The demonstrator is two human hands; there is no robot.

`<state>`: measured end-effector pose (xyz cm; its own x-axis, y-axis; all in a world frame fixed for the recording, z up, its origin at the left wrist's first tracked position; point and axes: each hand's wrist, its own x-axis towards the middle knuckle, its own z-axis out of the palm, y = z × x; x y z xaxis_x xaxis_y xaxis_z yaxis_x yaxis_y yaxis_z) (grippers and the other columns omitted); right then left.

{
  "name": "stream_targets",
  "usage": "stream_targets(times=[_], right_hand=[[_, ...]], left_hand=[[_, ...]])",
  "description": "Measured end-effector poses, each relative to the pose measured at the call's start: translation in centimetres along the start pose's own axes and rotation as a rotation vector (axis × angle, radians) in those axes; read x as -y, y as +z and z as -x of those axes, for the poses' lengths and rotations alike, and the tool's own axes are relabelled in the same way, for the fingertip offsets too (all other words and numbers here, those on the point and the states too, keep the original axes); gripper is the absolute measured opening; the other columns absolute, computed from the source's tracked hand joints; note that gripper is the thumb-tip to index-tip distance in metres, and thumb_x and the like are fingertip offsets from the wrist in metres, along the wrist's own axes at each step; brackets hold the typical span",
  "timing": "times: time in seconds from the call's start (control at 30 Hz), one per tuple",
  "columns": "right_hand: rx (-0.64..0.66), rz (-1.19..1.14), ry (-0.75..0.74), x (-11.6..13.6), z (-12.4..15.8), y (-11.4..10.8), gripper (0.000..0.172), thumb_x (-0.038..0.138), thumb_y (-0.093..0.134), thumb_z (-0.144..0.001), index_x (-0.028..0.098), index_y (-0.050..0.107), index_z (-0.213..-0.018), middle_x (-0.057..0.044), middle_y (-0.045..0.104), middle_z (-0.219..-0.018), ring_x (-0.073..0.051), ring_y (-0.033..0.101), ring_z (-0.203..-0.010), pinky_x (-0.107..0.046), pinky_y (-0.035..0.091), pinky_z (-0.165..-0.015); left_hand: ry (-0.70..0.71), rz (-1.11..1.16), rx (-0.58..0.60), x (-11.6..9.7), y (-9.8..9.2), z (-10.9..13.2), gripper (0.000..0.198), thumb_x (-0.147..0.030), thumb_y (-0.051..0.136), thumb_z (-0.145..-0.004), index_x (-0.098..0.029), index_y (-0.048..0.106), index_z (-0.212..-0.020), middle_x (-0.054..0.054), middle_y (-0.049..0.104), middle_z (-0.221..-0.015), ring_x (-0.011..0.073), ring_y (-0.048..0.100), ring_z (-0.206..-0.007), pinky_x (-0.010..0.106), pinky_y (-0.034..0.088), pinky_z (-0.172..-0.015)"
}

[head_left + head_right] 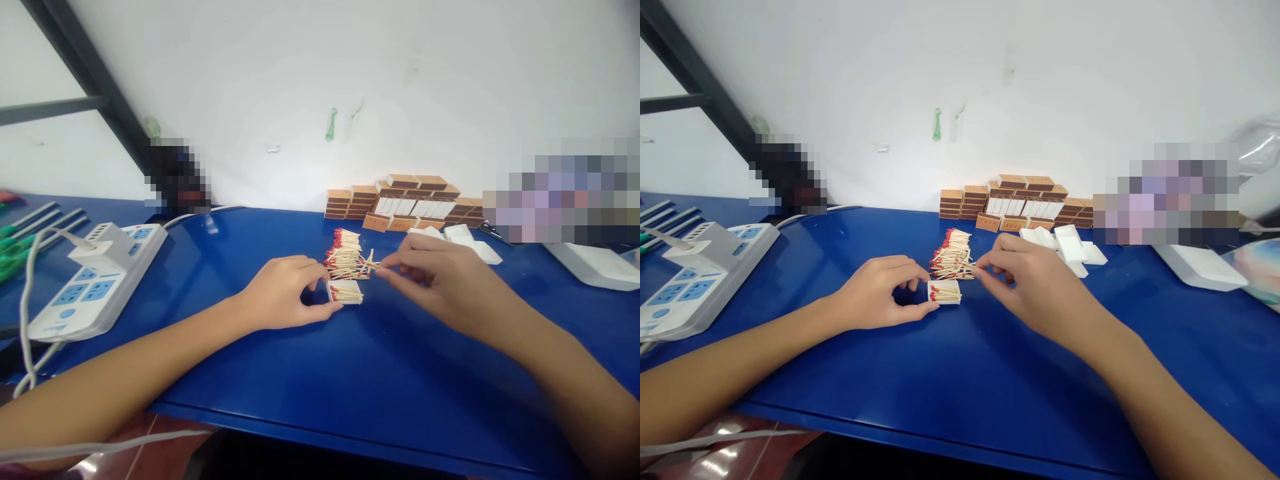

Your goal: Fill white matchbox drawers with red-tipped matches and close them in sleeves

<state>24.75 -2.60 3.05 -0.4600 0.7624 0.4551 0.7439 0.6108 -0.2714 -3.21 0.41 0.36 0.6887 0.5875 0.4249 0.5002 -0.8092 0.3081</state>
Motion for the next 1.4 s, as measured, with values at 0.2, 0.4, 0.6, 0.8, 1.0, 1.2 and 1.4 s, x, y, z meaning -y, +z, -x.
stream_targets(times=[0.2,0.4,0.6,0.8,1.0,1.2,1.4], right_hand=[[0.051,0.109,-0.066,2.2,0.4,2.3,0.024,0.028,0.055,-0.103,0.019,0.072,-0.089,-0.005,0.061,-0.082,-0.015,0.056,-0.064,-0.032,0.045,-0.060],[0.015,0.141,-0.101,2.9,0.6,3.0,0.020,0.024,0.057,-0.101,0.018,0.072,-0.088,-0.004,0.062,-0.082,-0.015,0.057,-0.064,-0.031,0.044,-0.059],[-0.014,0.117,-0.126,3.6,0.6,3.4,0.019,0.022,0.057,-0.102,0.019,0.073,-0.093,-0.004,0.064,-0.083,-0.017,0.061,-0.070,-0.032,0.046,-0.063],[-0.018,0.151,-0.166,3.5,0.6,3.6,0.019,0.024,0.057,-0.104,0.019,0.072,-0.093,-0.004,0.065,-0.084,-0.017,0.062,-0.073,-0.030,0.046,-0.064],[-0.011,0.200,-0.220,2.9,0.7,3.3,0.022,0.023,0.055,-0.105,0.017,0.072,-0.093,-0.005,0.064,-0.085,-0.017,0.062,-0.073,-0.030,0.045,-0.062],[0.010,0.222,-0.249,2.0,0.6,2.8,0.023,0.022,0.053,-0.106,0.016,0.071,-0.092,-0.005,0.062,-0.087,-0.016,0.060,-0.072,-0.030,0.045,-0.064],[-0.017,0.215,-0.247,2.0,0.6,2.6,0.022,0.024,0.054,-0.106,0.016,0.070,-0.093,-0.004,0.060,-0.085,-0.016,0.059,-0.072,-0.030,0.044,-0.062]], left_hand=[[-0.029,0.010,0.043,-0.2,0.1,0.0,0.036,-0.051,0.074,-0.088,-0.017,0.072,-0.097,0.000,0.064,-0.076,0.0149,0.061,-0.070,0.028,0.047,-0.064],[-0.018,0.027,-0.077,-0.6,0.2,0.0,0.051,-0.062,0.076,-0.086,-0.017,0.072,-0.109,-0.001,0.063,-0.076,0.0143,0.059,-0.068,0.029,0.046,-0.065],[0.037,0.027,-0.151,-0.6,0.4,0.0,0.032,-0.047,0.073,-0.094,-0.017,0.073,-0.104,0.000,0.062,-0.077,0.0135,0.057,-0.068,0.028,0.044,-0.065],[-0.025,0.129,-0.073,-0.6,0.3,-0.1,0.020,-0.036,0.070,-0.095,-0.017,0.074,-0.090,-0.002,0.053,-0.073,0.0121,0.050,-0.066,0.027,0.039,-0.062],[-0.095,0.222,-0.012,-0.4,0.0,-0.4,0.014,-0.031,0.071,-0.094,-0.018,0.076,-0.089,-0.003,0.051,-0.071,0.0110,0.050,-0.066,0.025,0.038,-0.062],[-0.115,0.254,-0.003,-0.2,0.2,-0.4,0.016,-0.032,0.072,-0.095,-0.019,0.078,-0.090,-0.002,0.053,-0.072,0.0101,0.052,-0.067,0.024,0.039,-0.063],[-0.145,0.299,-0.036,-0.2,0.1,-0.5,0.014,-0.029,0.073,-0.093,-0.018,0.078,-0.086,-0.003,0.052,-0.070,0.0093,0.049,-0.063,0.024,0.038,-0.060]])
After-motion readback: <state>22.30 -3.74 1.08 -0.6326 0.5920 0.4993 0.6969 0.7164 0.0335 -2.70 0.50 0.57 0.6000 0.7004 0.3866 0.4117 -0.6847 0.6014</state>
